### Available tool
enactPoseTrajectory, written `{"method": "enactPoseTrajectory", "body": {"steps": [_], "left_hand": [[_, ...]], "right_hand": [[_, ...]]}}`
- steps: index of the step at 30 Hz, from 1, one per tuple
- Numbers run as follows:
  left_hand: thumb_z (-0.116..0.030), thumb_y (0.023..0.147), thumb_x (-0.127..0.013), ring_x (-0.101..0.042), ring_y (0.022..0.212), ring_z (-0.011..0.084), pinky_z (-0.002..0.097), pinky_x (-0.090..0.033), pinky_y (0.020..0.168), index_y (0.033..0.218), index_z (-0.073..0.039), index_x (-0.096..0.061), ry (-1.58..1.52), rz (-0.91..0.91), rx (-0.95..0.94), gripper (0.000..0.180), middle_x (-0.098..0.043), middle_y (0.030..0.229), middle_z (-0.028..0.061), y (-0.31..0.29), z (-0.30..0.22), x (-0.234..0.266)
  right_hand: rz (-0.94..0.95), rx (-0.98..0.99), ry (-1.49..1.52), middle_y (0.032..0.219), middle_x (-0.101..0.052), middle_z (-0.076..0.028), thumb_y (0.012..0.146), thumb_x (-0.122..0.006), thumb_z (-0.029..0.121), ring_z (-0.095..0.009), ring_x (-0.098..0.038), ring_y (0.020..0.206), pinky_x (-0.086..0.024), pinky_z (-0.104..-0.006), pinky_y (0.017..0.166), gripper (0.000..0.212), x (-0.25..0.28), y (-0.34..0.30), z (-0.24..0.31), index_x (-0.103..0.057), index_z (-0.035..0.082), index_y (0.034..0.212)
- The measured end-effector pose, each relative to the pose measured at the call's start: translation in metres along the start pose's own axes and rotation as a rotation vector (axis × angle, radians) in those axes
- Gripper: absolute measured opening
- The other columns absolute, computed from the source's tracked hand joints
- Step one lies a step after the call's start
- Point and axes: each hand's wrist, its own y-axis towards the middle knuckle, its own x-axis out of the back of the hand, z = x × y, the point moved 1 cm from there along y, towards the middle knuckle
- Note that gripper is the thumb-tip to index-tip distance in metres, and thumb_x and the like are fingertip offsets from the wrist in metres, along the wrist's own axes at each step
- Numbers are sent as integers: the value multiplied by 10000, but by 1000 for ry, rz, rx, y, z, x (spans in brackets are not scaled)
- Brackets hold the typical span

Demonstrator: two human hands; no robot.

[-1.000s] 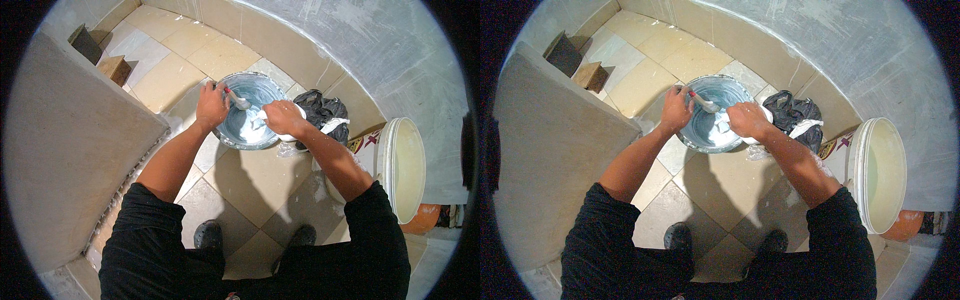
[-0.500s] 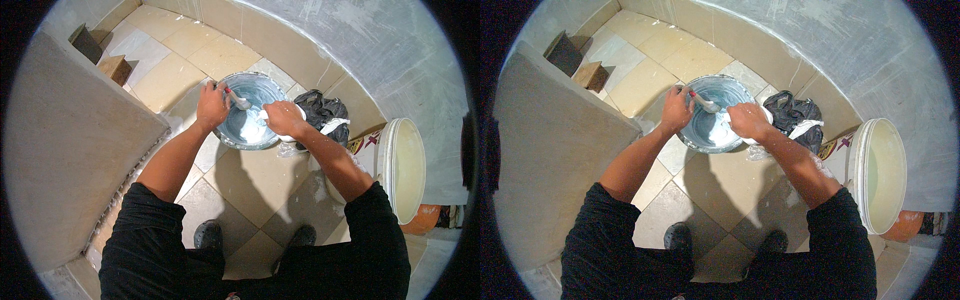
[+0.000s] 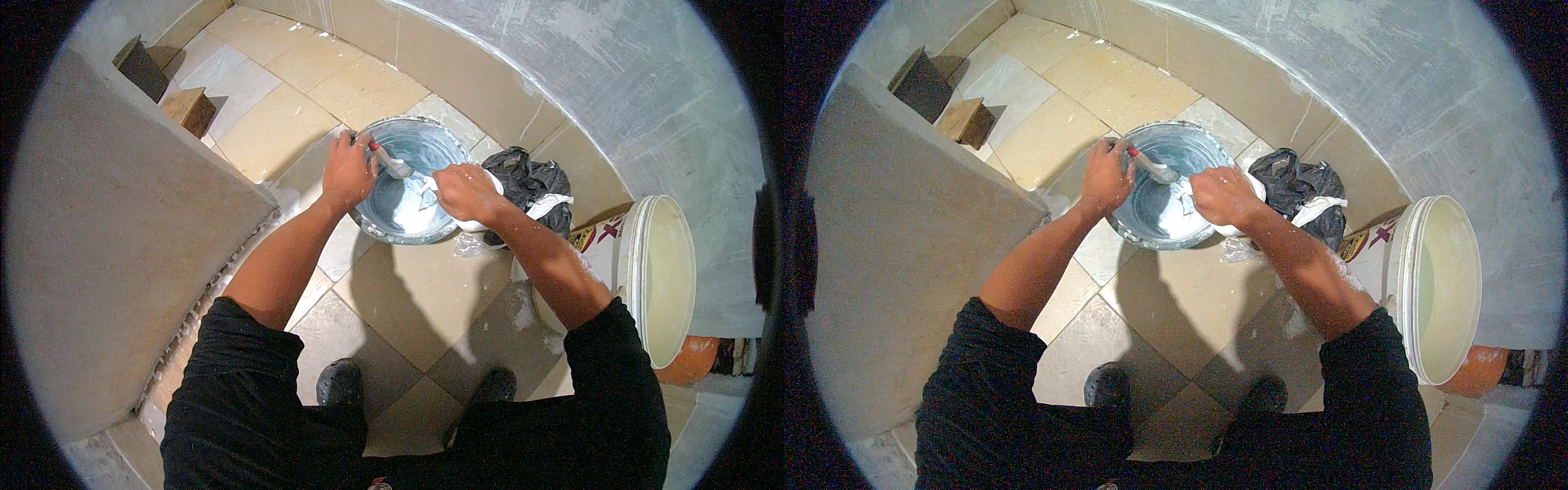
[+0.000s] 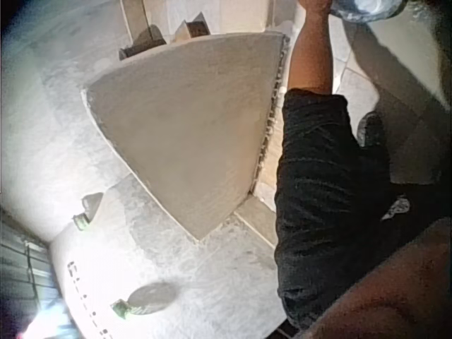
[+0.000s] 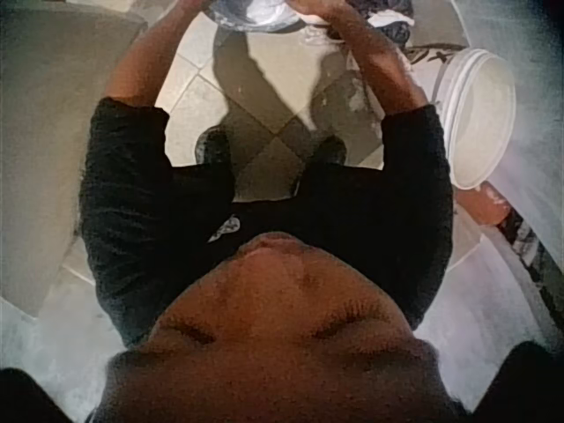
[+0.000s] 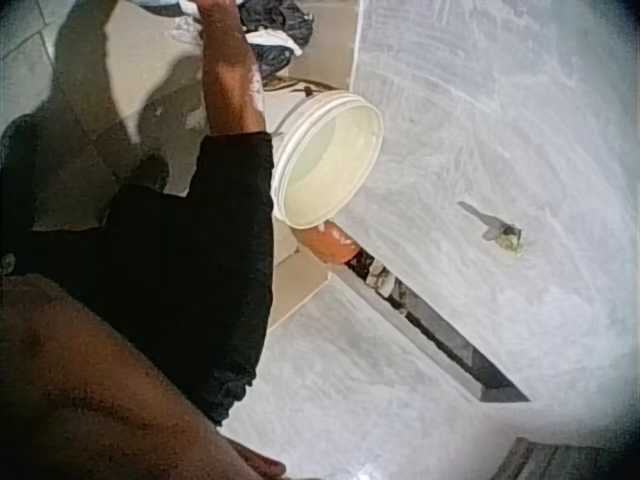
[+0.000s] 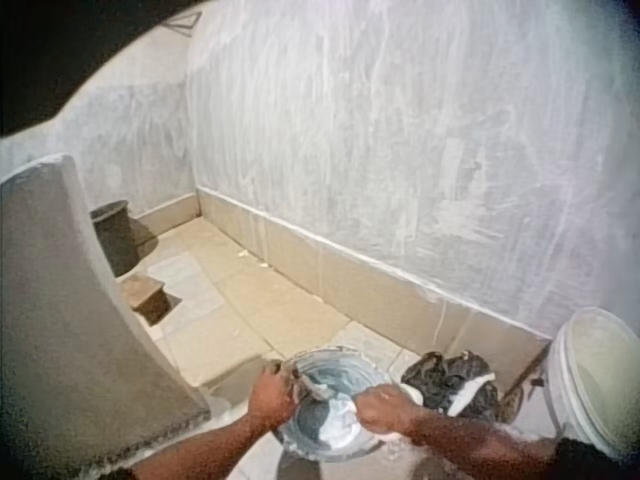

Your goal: The person applies paint to a wall with a brush, then wipes the brush with a cloth and stirs liquid in a bucket on the floor.

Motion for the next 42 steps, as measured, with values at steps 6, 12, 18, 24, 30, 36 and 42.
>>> {"method": "enactPoseTrajectory", "body": {"steps": [6,12,18,24,30,36,42], "left_hand": [[-158,850,-683,-518,1122,410,484,-467,968,1165,-95,-608,7,2,-12,329,-532,1203,226,-1,2,0],[-157,860,-671,-520,1115,414,484,-458,974,1168,-85,-609,16,-11,-28,322,-536,1194,239,1,3,-2],[-154,864,-664,-521,1111,420,475,-454,978,1164,-80,-610,-2,-1,-26,314,-535,1201,248,1,2,-1],[-172,810,-712,-461,1212,410,559,-352,1043,1224,-106,-601,217,-160,-106,434,-530,1281,229,-1,-7,0],[-270,785,-744,-476,1222,359,521,-334,1065,1027,-114,-717,-117,5,-203,289,-609,1218,135,12,-35,9],[-323,761,-780,-479,1218,359,480,-333,1082,919,-133,-777,-220,268,-266,247,-618,1231,124,17,-58,3],[-392,754,-798,-446,1240,369,540,-305,1071,951,-134,-775,-212,365,-304,326,-622,1211,111,8,-49,-9]], "right_hand": [[-28,-23,3,873,-695,-227,853,-592,235,-419,-681,866,-520,-546,765,227,2,-3,4,-676,27,885],[12,-37,13,864,-697,-217,871,-583,240,-417,-681,862,-523,-547,763,230,7,0,7,-663,33,931],[-98,33,10,854,-698,-223,855,-565,217,-421,-684,839,-529,-551,739,222,-4,-1,-2,-677,27,882],[-48,24,4,781,-687,-228,792,-579,195,-434,-681,752,-536,-529,677,216,0,4,1,-688,23,720],[-137,98,24,795,-694,-224,778,-595,194,-425,-688,764,-539,-526,690,210,-6,5,0,-688,11,733],[-3,40,-8,829,-691,-223,842,-583,223,-425,-677,810,-531,-536,724,242,-5,3,-3,-670,12,762],[106,-57,-33,870,-716,-227,827,-606,198,-415,-705,856,-549,-519,765,221,9,1,8,-732,16,829]]}}
